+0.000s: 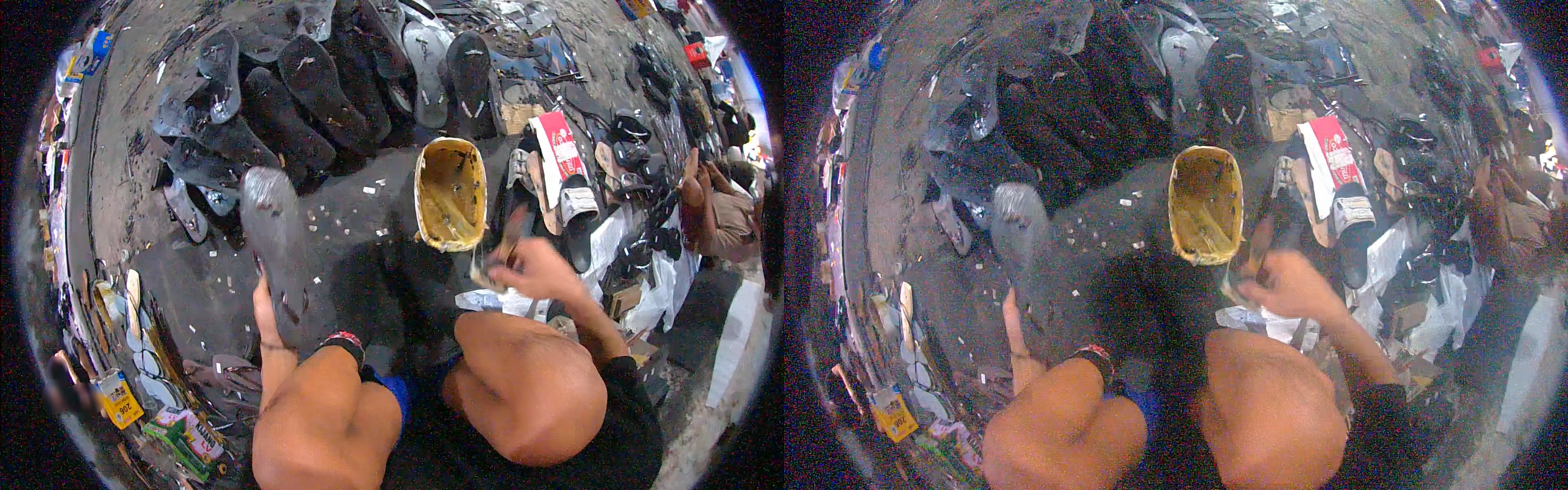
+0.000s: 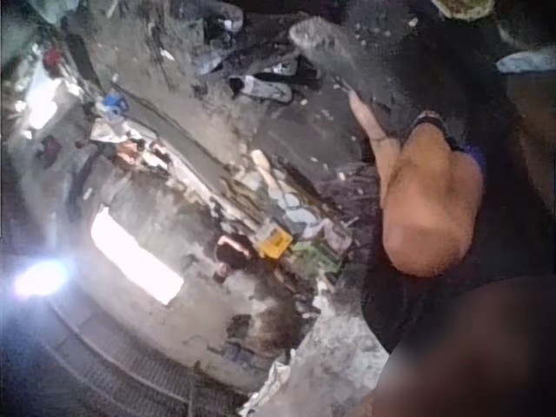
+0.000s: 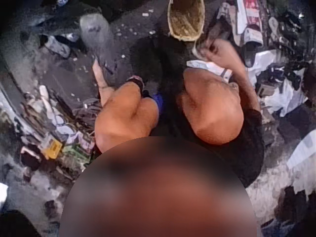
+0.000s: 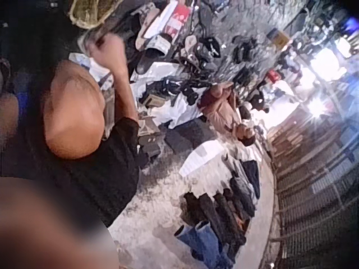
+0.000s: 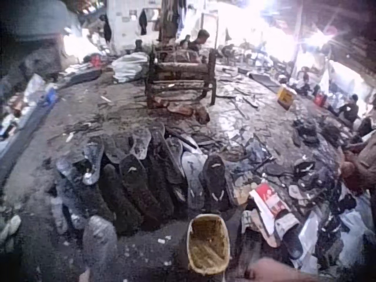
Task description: The person sits on the floor and repeatedly picks up black flip-flops from a pile. Using a brush and a container of yellow paint, they apply the paint to the soles of the slippers and then place them back on the pile.
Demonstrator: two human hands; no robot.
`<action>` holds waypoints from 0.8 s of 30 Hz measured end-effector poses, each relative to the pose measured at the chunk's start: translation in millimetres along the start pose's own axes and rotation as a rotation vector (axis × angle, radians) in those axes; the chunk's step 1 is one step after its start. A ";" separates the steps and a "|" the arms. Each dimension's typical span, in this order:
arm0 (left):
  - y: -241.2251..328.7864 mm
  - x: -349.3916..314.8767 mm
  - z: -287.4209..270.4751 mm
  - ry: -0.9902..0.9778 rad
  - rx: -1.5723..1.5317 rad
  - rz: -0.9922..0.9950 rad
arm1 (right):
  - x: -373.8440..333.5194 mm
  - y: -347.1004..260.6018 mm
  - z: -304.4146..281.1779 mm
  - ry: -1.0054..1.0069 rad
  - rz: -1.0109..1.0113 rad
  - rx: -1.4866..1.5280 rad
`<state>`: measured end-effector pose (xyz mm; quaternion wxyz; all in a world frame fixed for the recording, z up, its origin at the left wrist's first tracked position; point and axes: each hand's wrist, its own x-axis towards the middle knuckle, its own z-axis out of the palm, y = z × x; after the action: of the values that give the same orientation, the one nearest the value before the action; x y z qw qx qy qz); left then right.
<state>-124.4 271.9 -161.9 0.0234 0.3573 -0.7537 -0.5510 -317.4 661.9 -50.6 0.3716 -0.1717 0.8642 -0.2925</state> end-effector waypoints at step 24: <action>95.5 135.3 31.4 -0.704 -1.353 0.162 | 97.6 -131.3 59.5 0.326 -1.222 0.378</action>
<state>-287.4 234.2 -141.7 0.0358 0.0124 -0.2392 -0.9702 -327.6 488.2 -53.1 0.0268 -0.5165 0.5901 -0.6199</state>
